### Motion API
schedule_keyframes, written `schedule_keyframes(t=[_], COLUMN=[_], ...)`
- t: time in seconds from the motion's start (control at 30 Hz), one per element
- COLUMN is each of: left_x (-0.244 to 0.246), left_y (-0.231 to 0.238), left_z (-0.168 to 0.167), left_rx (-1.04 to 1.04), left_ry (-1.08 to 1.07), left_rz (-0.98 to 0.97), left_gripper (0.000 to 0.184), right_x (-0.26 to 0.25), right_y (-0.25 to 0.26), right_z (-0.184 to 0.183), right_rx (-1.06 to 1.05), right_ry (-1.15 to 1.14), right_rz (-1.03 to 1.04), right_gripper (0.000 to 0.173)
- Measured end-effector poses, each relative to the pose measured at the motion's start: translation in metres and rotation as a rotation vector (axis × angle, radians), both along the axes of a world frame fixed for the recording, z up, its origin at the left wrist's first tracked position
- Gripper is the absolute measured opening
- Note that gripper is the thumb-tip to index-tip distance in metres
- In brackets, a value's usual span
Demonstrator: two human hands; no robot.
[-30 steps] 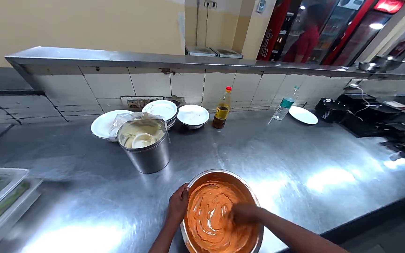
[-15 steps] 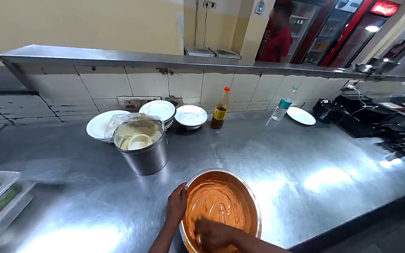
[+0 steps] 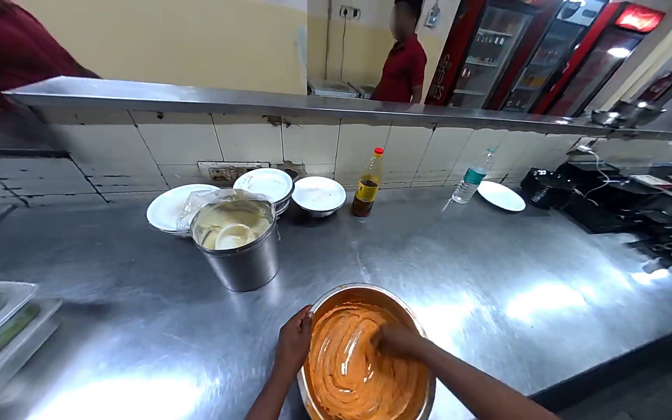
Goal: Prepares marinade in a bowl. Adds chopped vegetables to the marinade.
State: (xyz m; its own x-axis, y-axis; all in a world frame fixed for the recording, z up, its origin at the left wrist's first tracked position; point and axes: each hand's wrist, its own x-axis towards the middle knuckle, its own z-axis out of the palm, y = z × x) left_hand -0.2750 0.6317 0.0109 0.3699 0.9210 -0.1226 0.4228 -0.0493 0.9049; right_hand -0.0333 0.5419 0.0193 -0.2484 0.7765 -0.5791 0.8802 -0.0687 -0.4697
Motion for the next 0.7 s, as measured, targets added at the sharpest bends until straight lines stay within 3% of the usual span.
schedule_keyframes(t=[0.03,0.1,0.17,0.27,0.33,0.37,0.43,0.5,0.57,0.6,0.67,0.7], left_x=[0.000,0.003,0.003,0.000,0.000,0.001,0.004,0.003,0.000,-0.001,0.001,0.003], left_y=[-0.001,-0.001,-0.001,-0.003,-0.004,-0.004,-0.003,-0.002,-0.002,-0.002,0.001,0.004], left_z=[0.000,0.002,0.001,0.002,0.003,0.002,0.004,0.005,0.001,0.001,0.003,0.002], left_rx=[-0.005,-0.012,-0.005,0.006,0.006,0.006,-0.003,0.004,0.031,0.036,0.032,0.029], left_ry=[0.004,0.027,0.047,0.054,0.047,0.050,0.075,0.092,0.068,0.060,0.058,0.064], left_rz=[0.008,0.024,0.025,-0.013,-0.007,0.005,0.022,0.017,-0.002,-0.013,-0.031,-0.035], left_gripper=[0.036,0.037,0.036,0.037,0.038,0.038,0.038,0.037,0.037,0.037,0.037,0.037], right_x=[-0.007,-0.047,-0.070,-0.018,0.002,-0.008,-0.054,-0.073,-0.036,-0.014,-0.006,-0.022], right_y=[0.010,0.004,-0.026,-0.026,-0.001,0.006,-0.005,-0.031,-0.033,-0.024,-0.001,0.001], right_z=[-0.003,-0.017,-0.022,-0.002,0.006,-0.003,-0.020,-0.016,-0.008,-0.003,0.003,-0.001], right_rx=[0.087,0.156,0.053,-0.116,0.011,0.112,0.175,0.005,-0.090,-0.080,0.045,0.101], right_ry=[-0.012,0.188,0.352,0.146,-0.049,-0.029,0.214,0.355,0.239,0.122,-0.054,-0.024], right_rz=[-0.087,-0.142,0.018,0.132,-0.040,-0.113,-0.117,0.044,0.130,0.077,-0.113,-0.176], right_gripper=[0.031,0.041,0.039,0.027,0.028,0.030,0.039,0.041,0.030,0.025,0.028,0.035])
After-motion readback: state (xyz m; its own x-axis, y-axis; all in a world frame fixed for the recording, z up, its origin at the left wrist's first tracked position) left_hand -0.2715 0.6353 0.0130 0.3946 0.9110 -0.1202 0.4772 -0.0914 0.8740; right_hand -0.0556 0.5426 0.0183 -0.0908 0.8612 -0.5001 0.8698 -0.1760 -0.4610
